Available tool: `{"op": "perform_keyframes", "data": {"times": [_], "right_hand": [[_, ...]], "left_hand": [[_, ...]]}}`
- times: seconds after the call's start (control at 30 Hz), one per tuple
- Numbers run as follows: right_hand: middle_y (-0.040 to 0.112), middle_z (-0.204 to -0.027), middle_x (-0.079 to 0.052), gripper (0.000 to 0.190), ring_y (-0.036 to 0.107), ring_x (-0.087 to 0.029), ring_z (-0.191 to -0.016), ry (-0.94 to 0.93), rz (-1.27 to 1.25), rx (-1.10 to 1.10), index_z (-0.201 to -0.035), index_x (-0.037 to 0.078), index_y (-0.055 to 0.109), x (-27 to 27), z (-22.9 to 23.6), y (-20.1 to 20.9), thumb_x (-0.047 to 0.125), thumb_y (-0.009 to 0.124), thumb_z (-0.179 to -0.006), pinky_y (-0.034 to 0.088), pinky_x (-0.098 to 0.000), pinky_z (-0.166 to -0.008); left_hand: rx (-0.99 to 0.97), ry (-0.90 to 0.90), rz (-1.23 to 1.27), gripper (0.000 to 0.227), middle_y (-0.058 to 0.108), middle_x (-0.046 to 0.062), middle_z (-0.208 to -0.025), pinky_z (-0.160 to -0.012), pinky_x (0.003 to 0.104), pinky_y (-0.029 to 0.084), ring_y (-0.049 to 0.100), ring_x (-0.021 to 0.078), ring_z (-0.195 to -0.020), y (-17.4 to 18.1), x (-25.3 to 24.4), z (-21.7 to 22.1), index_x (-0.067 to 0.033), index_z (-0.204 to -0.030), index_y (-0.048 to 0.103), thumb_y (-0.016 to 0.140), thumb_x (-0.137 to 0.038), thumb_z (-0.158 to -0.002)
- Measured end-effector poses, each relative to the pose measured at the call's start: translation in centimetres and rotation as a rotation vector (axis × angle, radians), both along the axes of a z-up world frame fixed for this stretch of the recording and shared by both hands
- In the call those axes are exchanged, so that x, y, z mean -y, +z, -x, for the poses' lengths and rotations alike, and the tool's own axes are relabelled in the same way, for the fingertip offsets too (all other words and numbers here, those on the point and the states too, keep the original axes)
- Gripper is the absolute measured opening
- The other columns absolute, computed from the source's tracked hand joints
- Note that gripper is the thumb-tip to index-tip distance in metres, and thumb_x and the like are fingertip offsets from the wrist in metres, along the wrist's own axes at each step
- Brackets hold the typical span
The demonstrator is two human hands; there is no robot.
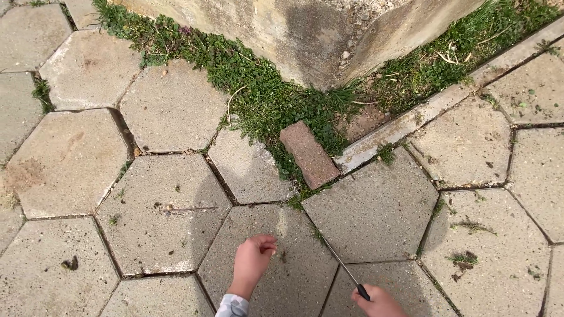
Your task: The person pulls weeds and grass growing in the cracks between hexagonal paving stones, using a knife in one hand to cut or lever the plants while picking the pulled weeds with the other hand. They work along the paved path toward an edge with denser growth, moving a loose brick aside as they go.
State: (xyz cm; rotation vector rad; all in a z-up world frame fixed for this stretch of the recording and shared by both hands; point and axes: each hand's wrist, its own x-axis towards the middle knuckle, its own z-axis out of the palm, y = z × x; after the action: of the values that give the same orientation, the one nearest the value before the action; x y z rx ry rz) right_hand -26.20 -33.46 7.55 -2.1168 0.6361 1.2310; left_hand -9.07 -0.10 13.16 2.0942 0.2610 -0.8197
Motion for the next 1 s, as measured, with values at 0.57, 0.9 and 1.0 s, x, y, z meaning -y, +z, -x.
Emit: {"op": "perform_keyframes", "data": {"times": [0.57,0.9,1.0], "right_hand": [[0.033,-0.061,0.004,0.022,0.032,-0.006,-0.050,-0.632,-0.641,-0.255,-0.122,0.003,0.070,0.5,-1.7,5.2,0.017,0.062,-0.106,0.023,-0.0213,-0.042],[0.051,-0.065,-0.003,0.022,0.047,-0.014,-0.054,-0.523,-0.086,-0.053,-0.111,0.017,0.080,-2.5,2.3,4.5,0.031,0.067,-0.100,0.036,-0.0245,-0.057],[0.065,-0.083,0.014,0.021,0.059,-0.002,-0.070,-0.080,0.165,-0.092,-0.109,0.039,0.065,-1.4,4.0,1.0,0.054,0.054,-0.099,0.043,-0.0159,-0.074]], "left_hand": [[-0.061,0.067,-0.031,0.034,0.081,-0.006,-0.101,-0.094,0.024,0.062,0.076,0.0069,-0.093,0.6,-1.4,0.4,-0.0228,-0.116,0.076,0.075,-0.010,-0.085],[0.236,0.088,-0.059,0.029,0.079,0.000,-0.102,-0.084,0.031,0.064,0.077,0.0152,-0.085,-2.3,0.9,3.4,-0.0179,-0.113,0.074,0.077,-0.020,-0.084],[0.275,0.023,-0.009,0.026,0.075,0.004,-0.110,-0.086,0.033,0.062,0.075,0.0188,-0.089,-2.4,4.6,3.3,-0.0126,-0.108,0.075,0.078,-0.016,-0.083]]}}
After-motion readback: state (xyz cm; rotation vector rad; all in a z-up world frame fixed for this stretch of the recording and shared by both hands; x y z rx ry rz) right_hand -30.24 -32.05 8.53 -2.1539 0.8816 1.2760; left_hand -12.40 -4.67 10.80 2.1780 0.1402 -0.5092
